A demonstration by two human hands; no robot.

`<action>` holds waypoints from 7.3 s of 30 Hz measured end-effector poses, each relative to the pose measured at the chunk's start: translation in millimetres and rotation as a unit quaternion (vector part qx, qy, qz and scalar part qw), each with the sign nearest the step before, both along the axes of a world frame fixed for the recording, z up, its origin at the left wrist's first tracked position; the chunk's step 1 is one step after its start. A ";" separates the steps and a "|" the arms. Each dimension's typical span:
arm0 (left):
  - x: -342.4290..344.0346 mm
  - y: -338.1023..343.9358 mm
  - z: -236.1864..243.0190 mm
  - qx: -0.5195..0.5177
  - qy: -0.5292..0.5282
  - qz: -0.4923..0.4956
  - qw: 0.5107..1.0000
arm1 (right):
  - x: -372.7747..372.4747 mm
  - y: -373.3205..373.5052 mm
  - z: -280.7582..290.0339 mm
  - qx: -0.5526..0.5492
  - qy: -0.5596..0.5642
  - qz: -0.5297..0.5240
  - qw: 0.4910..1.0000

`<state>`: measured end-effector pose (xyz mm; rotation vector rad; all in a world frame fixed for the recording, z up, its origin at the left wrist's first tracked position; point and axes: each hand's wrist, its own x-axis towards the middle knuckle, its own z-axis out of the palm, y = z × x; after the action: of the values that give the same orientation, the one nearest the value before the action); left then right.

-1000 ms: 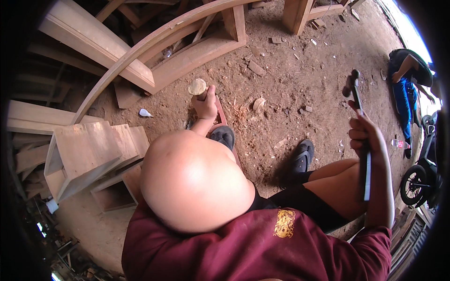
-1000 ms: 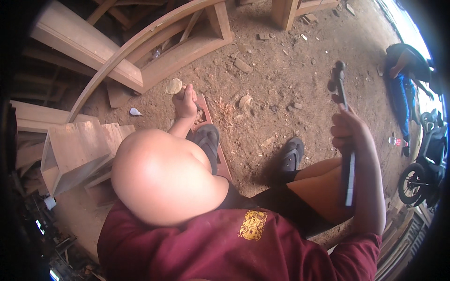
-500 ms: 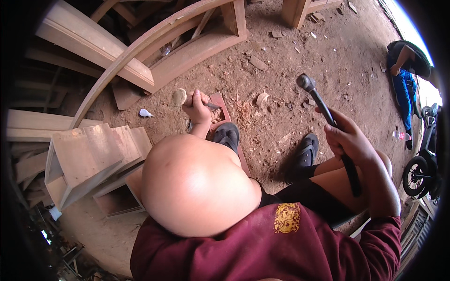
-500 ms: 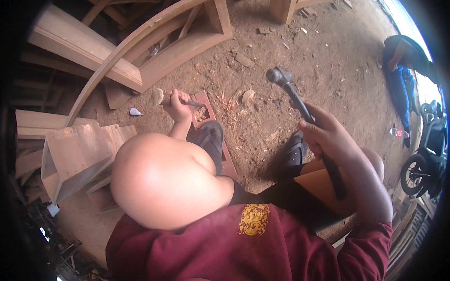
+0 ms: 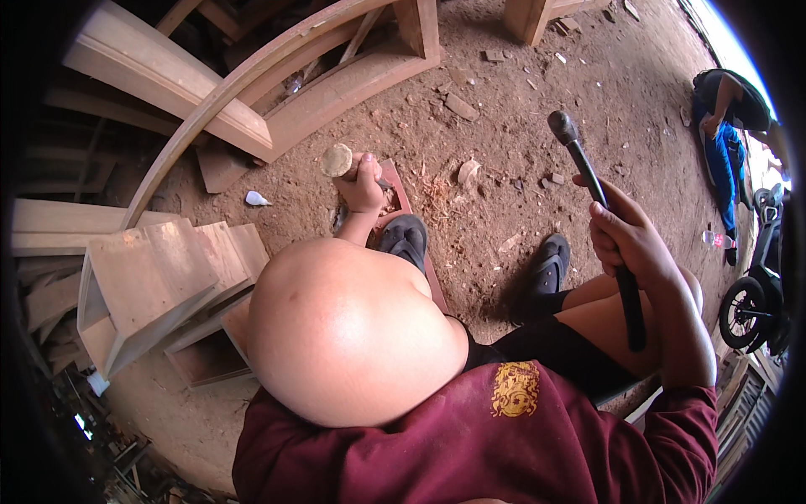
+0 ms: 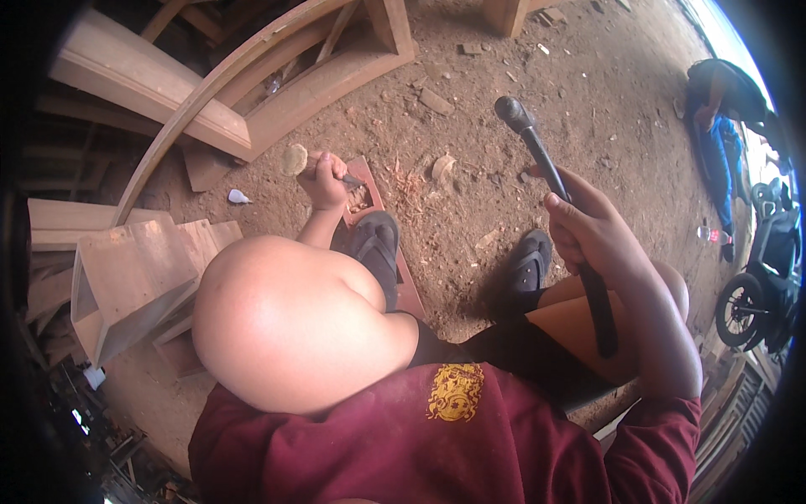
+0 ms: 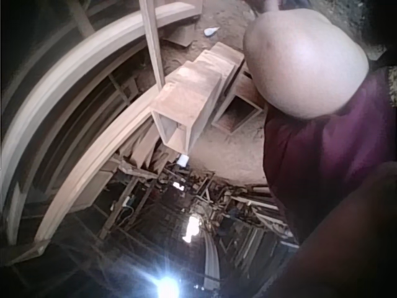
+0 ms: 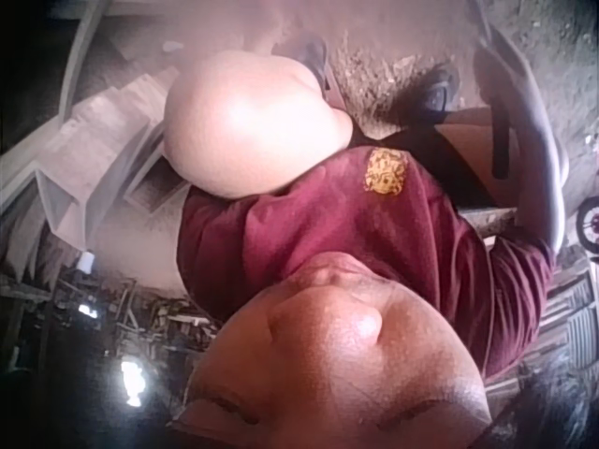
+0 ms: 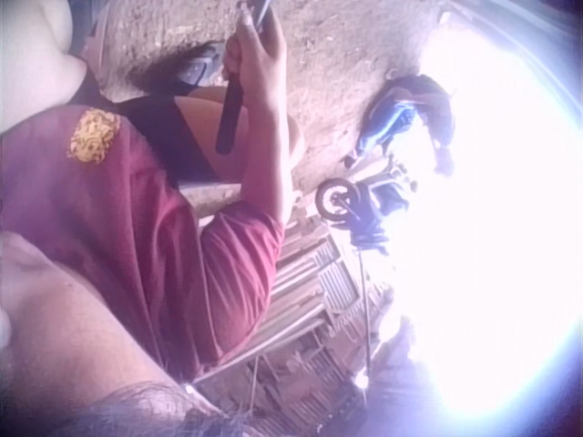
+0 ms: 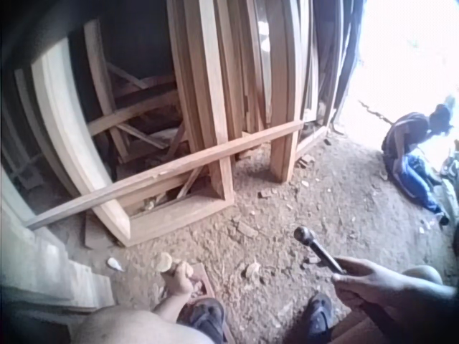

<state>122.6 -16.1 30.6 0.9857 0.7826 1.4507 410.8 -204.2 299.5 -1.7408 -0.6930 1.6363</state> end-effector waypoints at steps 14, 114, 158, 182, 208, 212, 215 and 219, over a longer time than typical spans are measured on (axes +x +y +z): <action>7.1 5.6 4.6 -0.007 0.019 0.016 1.000 | -2.0 -0.4 4.5 0.000 -0.013 -0.024 1.000; 16.0 10.2 -4.2 -0.006 0.252 -0.011 0.968 | -122.0 144.9 28.3 0.552 -0.343 0.042 0.759; 50.4 34.7 9.1 -0.105 0.294 0.004 0.950 | 16.2 44.2 -0.8 -0.095 -0.139 0.122 0.978; 26.2 24.6 13.8 -0.103 0.108 0.042 0.988 | 10.3 27.6 15.6 0.023 -0.074 -0.058 0.995; 26.3 13.0 4.5 0.020 0.279 0.025 0.960 | -123.1 127.4 -51.3 0.337 -0.438 0.199 0.809; 24.0 9.2 9.5 0.053 0.262 0.070 0.961 | -124.1 143.8 -44.9 0.235 -0.365 0.349 0.831; 17.4 8.0 7.9 0.006 0.269 0.055 0.962 | -126.2 159.3 -4.8 0.456 -0.422 0.204 0.757; 10.4 11.5 8.8 0.006 0.265 0.107 0.958 | -141.9 163.9 38.2 0.406 -0.402 0.108 0.814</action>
<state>133.0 -4.6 39.3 1.3583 1.3023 1.3837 268.9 -40.4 337.7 -1.6271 -1.7252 0.4340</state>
